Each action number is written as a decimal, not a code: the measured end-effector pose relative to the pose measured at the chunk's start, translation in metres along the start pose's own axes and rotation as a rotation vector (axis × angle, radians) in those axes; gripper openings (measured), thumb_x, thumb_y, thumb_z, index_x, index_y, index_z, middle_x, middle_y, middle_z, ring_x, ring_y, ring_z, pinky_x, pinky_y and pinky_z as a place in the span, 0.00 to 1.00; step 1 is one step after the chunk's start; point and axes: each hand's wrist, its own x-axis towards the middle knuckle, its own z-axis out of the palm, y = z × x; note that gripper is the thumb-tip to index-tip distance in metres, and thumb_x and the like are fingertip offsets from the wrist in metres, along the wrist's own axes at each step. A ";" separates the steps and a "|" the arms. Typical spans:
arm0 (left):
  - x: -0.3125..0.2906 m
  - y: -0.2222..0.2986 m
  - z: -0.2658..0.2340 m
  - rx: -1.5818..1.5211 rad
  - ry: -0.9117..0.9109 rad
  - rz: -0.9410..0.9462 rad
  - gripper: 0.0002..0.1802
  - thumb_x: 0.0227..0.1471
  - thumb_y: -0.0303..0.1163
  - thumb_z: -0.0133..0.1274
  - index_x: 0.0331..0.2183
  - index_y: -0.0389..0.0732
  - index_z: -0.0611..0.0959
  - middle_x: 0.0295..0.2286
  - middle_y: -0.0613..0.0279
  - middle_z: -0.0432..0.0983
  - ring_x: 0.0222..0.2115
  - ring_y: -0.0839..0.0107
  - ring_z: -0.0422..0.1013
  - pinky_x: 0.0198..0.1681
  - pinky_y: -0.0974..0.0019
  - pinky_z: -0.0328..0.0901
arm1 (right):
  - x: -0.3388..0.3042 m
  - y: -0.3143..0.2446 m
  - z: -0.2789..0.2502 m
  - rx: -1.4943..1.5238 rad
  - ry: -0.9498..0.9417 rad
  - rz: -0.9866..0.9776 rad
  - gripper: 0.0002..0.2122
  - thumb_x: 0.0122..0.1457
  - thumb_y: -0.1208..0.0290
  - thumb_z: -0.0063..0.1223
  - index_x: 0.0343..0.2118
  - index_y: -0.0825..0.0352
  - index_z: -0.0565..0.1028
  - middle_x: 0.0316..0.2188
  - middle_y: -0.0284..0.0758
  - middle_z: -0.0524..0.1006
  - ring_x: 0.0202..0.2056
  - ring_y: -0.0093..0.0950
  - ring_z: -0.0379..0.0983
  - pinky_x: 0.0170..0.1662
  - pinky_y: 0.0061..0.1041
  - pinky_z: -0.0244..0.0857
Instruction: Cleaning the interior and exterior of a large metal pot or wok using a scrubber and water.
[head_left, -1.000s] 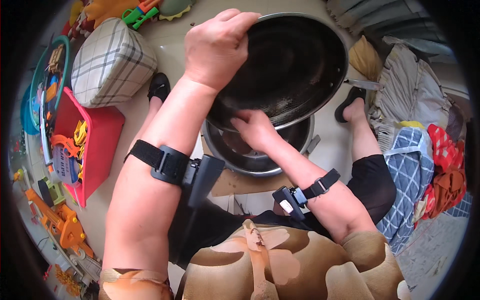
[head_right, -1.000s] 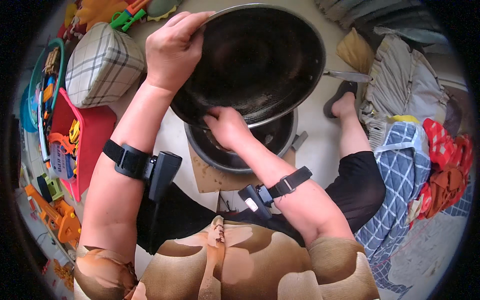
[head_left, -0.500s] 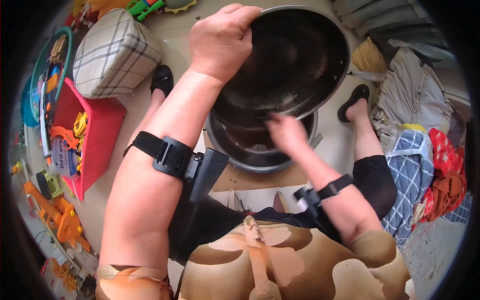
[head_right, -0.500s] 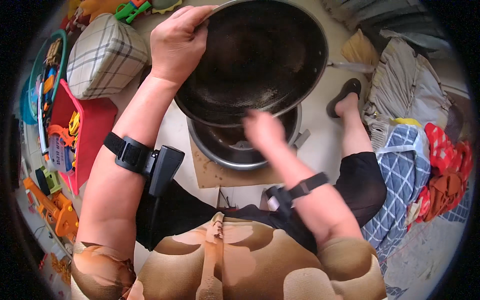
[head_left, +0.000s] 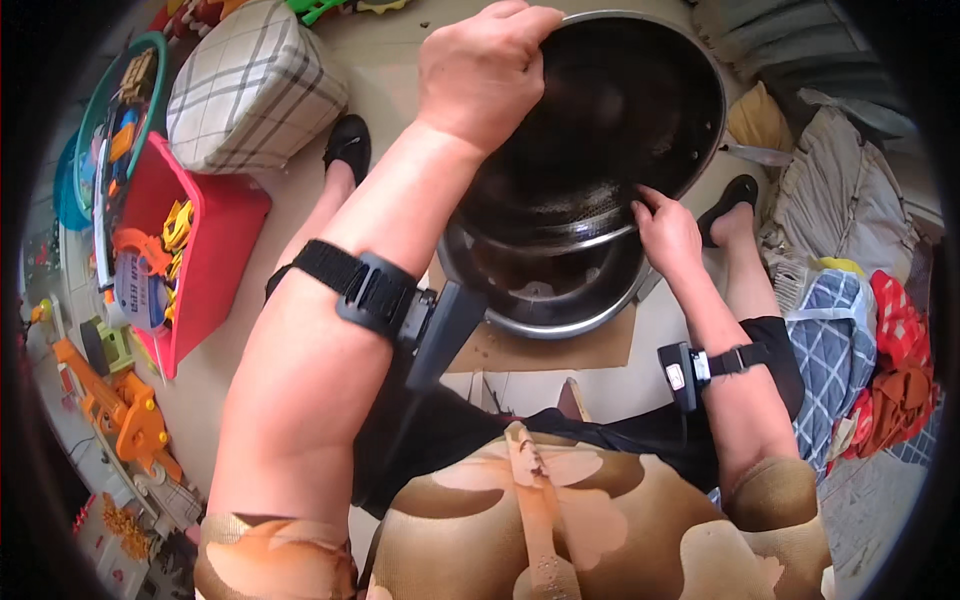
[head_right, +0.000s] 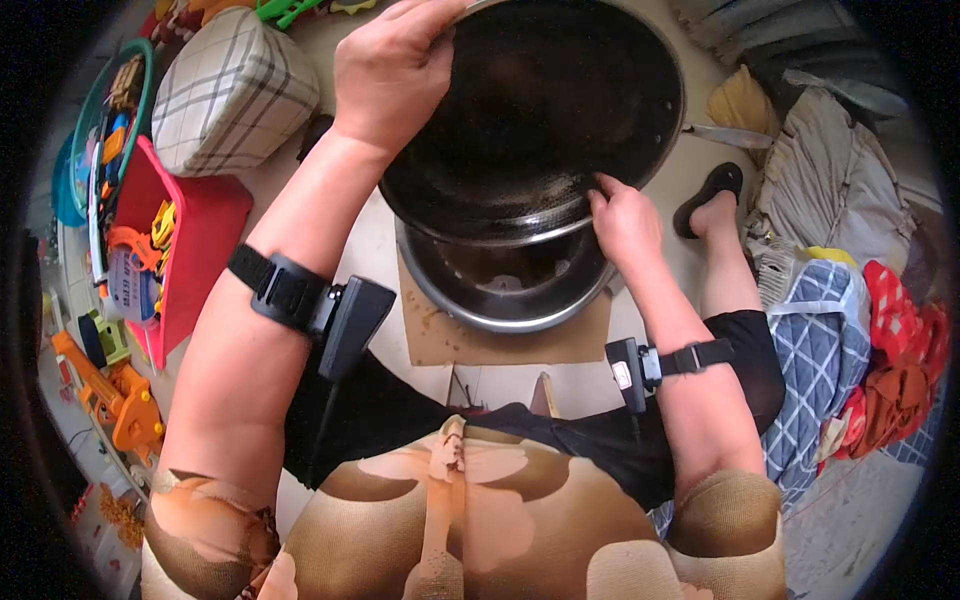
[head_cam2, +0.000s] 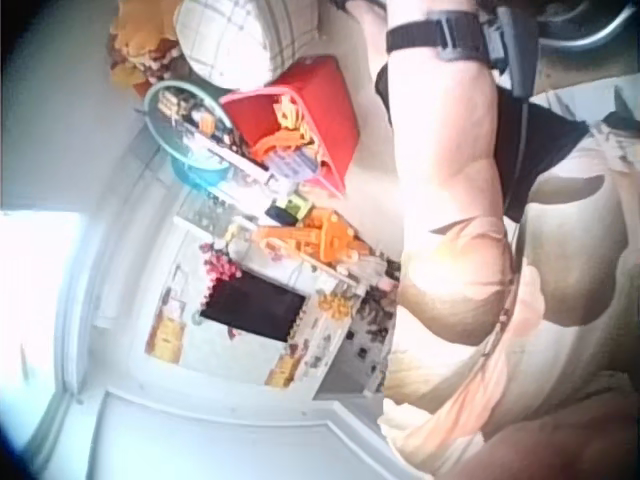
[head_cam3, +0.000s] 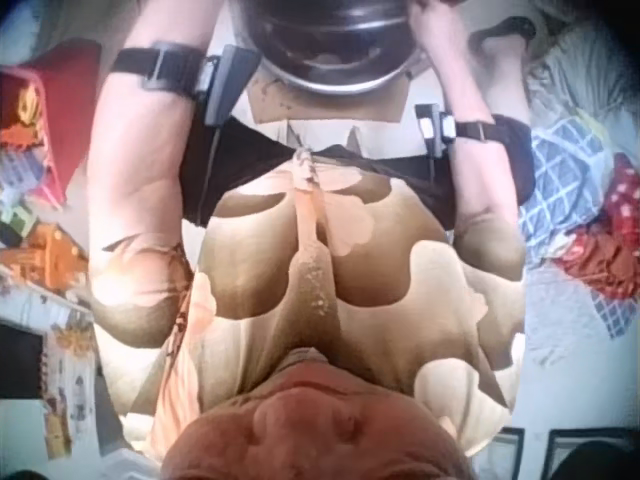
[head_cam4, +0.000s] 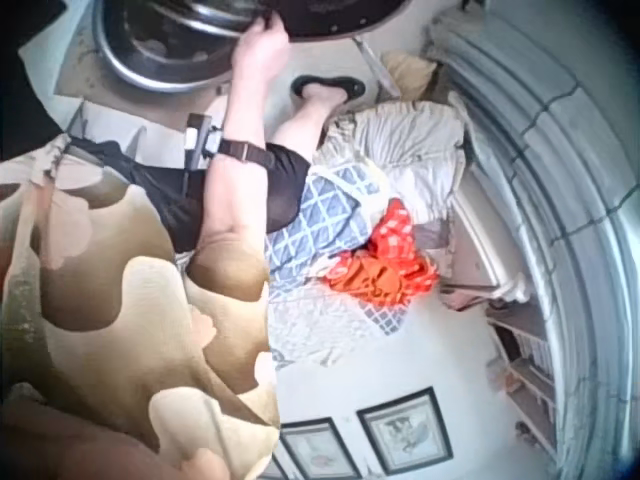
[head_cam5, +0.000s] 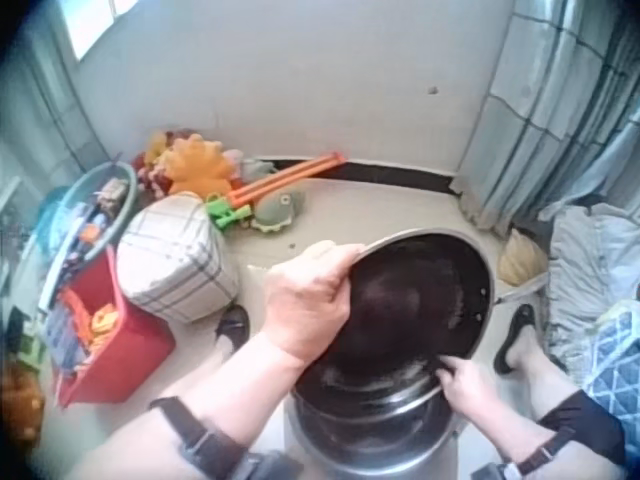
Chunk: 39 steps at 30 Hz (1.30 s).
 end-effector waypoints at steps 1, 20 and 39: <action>0.006 -0.004 0.011 -0.024 0.083 0.064 0.13 0.42 0.20 0.51 0.34 0.43 0.81 0.26 0.54 0.75 0.27 0.53 0.74 0.30 0.59 0.69 | 0.002 0.014 0.009 0.046 -0.145 0.051 0.12 0.56 0.69 0.50 0.42 0.65 0.79 0.34 0.45 0.80 0.37 0.44 0.77 0.43 0.39 0.72; -0.004 -0.012 0.014 0.011 0.043 0.009 0.11 0.46 0.24 0.56 0.34 0.46 0.84 0.31 0.58 0.79 0.30 0.57 0.76 0.32 0.62 0.71 | -0.010 0.007 0.038 -0.311 -0.307 -0.045 0.13 0.55 0.67 0.49 0.42 0.60 0.79 0.41 0.44 0.79 0.43 0.43 0.76 0.44 0.39 0.71; -0.004 -0.010 0.007 -0.024 -0.001 -0.014 0.13 0.45 0.22 0.56 0.35 0.46 0.84 0.29 0.60 0.79 0.29 0.59 0.76 0.32 0.64 0.71 | -0.042 -0.052 0.073 0.034 -0.252 -0.137 0.15 0.56 0.63 0.51 0.45 0.61 0.78 0.38 0.47 0.79 0.40 0.45 0.76 0.46 0.42 0.69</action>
